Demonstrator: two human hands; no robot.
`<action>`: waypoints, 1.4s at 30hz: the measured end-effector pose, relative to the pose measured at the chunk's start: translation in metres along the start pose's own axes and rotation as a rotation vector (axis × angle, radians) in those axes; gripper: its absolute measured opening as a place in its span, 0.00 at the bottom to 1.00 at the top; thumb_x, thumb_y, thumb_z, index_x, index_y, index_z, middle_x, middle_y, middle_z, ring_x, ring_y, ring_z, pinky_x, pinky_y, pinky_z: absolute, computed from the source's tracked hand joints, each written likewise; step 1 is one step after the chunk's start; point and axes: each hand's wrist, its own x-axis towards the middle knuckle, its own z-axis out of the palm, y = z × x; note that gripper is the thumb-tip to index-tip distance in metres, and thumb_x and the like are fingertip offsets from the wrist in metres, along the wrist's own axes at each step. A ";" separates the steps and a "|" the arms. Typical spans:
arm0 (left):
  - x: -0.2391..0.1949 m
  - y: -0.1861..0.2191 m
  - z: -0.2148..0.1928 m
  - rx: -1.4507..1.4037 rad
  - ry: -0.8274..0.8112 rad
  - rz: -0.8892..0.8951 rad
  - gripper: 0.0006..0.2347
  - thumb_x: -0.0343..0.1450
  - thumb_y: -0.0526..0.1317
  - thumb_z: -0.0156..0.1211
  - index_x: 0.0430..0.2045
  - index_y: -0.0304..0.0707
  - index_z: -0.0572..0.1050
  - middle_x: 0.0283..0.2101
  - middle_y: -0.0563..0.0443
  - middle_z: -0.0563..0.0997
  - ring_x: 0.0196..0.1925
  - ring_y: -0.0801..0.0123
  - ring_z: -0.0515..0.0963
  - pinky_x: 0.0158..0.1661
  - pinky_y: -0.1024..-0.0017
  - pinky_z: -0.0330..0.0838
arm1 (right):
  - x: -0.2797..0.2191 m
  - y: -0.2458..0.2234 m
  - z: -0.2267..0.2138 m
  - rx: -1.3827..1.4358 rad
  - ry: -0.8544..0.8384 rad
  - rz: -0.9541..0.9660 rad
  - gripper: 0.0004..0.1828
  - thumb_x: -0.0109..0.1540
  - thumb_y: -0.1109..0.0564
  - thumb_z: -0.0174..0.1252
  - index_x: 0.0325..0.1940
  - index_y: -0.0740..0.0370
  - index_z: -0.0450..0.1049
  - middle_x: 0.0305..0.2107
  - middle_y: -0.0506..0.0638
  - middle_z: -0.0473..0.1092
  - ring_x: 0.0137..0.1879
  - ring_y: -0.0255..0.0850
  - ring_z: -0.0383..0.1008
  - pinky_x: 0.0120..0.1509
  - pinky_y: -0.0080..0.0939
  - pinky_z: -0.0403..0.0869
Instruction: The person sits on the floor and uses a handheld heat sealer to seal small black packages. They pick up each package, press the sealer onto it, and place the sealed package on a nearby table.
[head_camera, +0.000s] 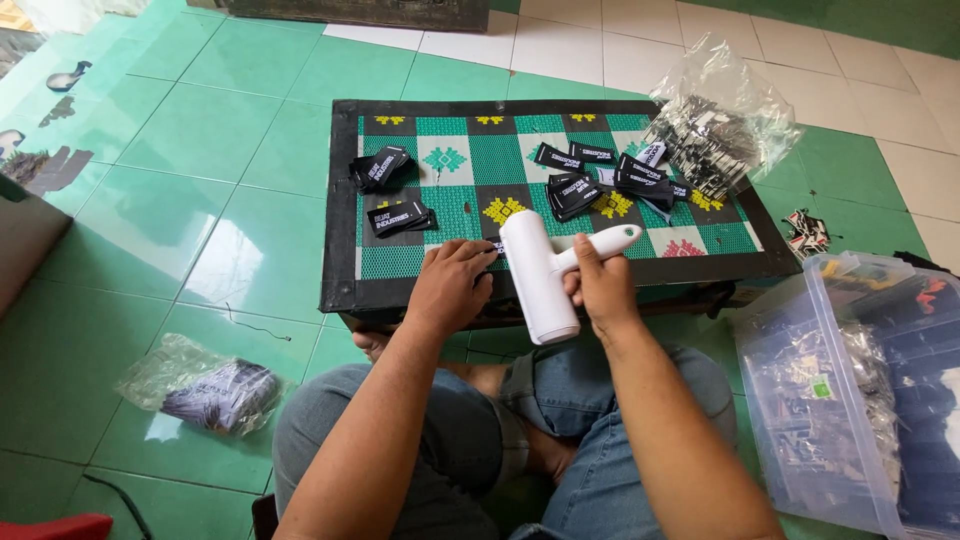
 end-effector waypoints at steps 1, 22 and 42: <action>0.000 0.000 0.001 0.001 -0.001 0.001 0.16 0.74 0.45 0.56 0.55 0.50 0.79 0.61 0.59 0.76 0.67 0.67 0.69 0.62 0.66 0.61 | -0.001 -0.002 0.002 0.001 0.001 0.000 0.25 0.71 0.45 0.55 0.25 0.65 0.71 0.09 0.54 0.67 0.09 0.35 0.63 0.15 0.31 0.63; -0.001 -0.001 0.007 0.019 0.019 0.003 0.16 0.74 0.45 0.57 0.56 0.50 0.79 0.59 0.58 0.77 0.66 0.65 0.69 0.61 0.66 0.62 | 0.021 0.018 -0.036 -0.033 0.080 0.018 0.25 0.72 0.46 0.55 0.26 0.66 0.71 0.10 0.55 0.67 0.09 0.36 0.62 0.13 0.33 0.63; 0.000 -0.001 0.003 0.043 0.153 -0.007 0.21 0.68 0.51 0.67 0.54 0.45 0.77 0.52 0.50 0.74 0.61 0.56 0.71 0.60 0.53 0.64 | 0.023 0.046 -0.046 0.100 0.112 -0.017 0.25 0.74 0.42 0.52 0.34 0.65 0.69 0.12 0.55 0.66 0.10 0.36 0.63 0.15 0.33 0.65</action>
